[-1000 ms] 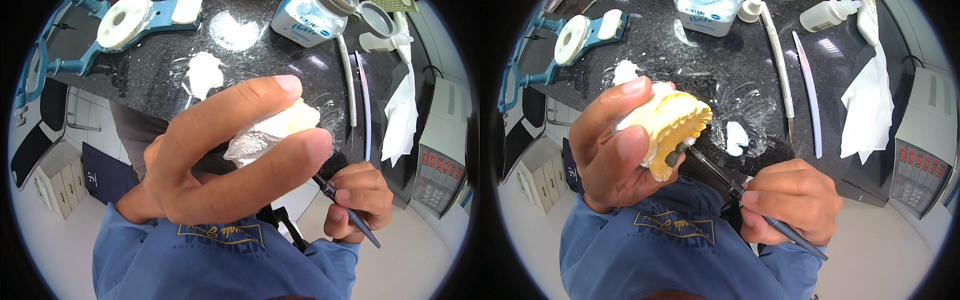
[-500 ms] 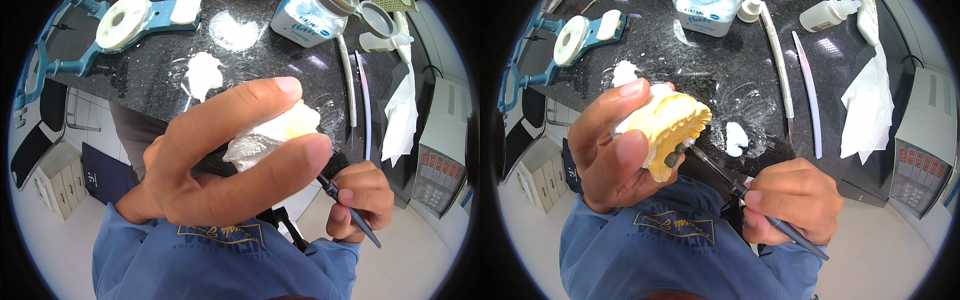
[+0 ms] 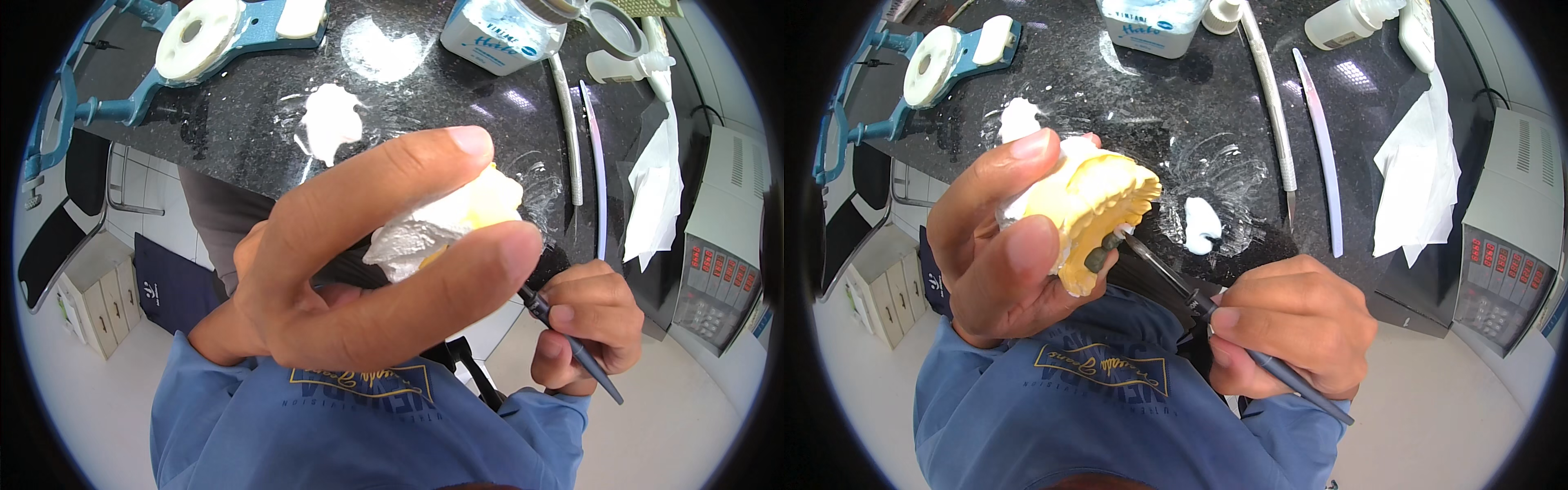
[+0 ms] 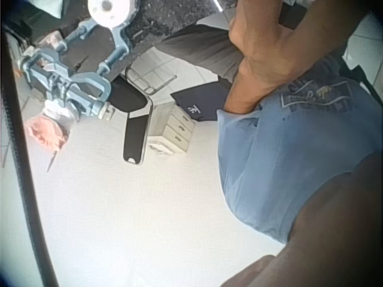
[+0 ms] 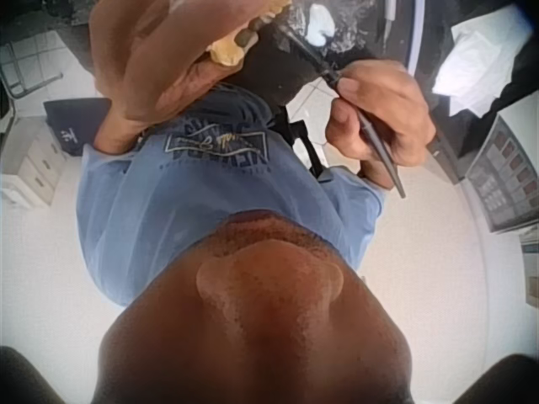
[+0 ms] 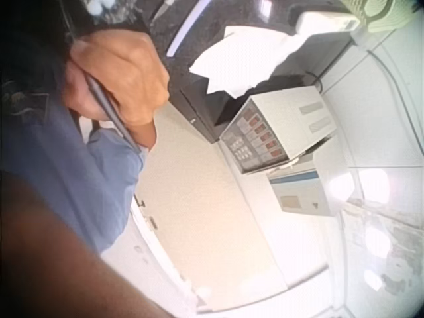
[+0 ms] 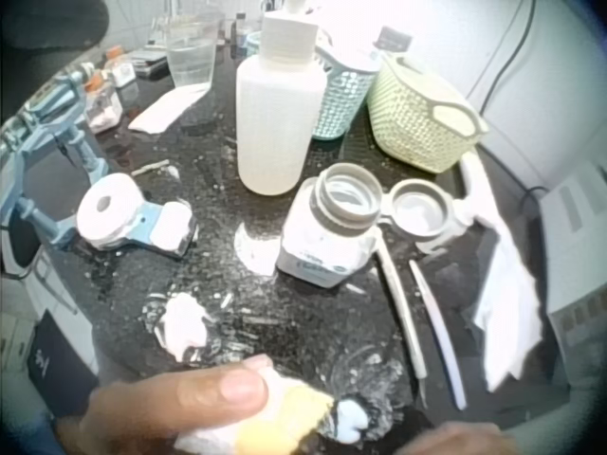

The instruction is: The person applies a white substance from a jar onto a yellow dental model using a thin brush, then wipes the edge of the model with a paper towel and scrapes excess material with a small metal tool.

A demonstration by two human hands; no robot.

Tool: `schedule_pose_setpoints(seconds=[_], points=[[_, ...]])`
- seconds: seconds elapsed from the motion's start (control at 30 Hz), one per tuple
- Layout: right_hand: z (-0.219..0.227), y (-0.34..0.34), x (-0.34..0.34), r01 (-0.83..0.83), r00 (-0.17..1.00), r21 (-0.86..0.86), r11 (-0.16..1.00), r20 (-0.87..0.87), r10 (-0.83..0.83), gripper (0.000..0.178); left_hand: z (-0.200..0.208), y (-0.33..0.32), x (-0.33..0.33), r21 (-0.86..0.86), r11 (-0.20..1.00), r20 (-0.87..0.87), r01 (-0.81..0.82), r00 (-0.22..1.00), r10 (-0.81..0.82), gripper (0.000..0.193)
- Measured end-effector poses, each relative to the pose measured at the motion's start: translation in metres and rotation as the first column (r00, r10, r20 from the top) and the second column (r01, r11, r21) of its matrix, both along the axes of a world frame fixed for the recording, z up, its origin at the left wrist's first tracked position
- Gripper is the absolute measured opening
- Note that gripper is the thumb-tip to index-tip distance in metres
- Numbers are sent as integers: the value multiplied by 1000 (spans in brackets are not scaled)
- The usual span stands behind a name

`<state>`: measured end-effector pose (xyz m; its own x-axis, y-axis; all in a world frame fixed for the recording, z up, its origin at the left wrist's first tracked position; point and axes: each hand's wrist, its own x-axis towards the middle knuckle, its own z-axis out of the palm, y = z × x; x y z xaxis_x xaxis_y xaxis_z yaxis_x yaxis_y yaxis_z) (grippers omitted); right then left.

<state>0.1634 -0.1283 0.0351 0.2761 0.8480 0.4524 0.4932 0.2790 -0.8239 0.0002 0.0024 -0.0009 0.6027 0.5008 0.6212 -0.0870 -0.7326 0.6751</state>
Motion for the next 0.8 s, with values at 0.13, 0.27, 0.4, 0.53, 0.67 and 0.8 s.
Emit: schedule_pose_setpoints(seconds=[0.13,0.27,0.4,0.53,0.67,0.8], points=[[1,-2,0,-5,1000,-5,1000,-8,5,24,-1,2,1,19,1000,13,-2,1000,1,77],[3,-4,1,-14,1000,-19,1000,-16,14,23,-3,1,1,35,999,29,-14,999,13,75],[4,-5,-2,67,993,-57,996,-90,-72,24,-7,0,1,25,998,66,-52,997,50,76],[2,-3,0,6,995,-25,1000,-95,-9,25,-11,-1,-1,11,999,89,-45,995,44,77],[3,-2,1,-17,997,-41,999,-77,13,28,-11,-3,-3,-57,998,91,-5,996,10,75],[2,-6,-4,53,986,6,999,-159,-51,17,-11,-2,-3,-63,998,86,9,996,-4,77]])
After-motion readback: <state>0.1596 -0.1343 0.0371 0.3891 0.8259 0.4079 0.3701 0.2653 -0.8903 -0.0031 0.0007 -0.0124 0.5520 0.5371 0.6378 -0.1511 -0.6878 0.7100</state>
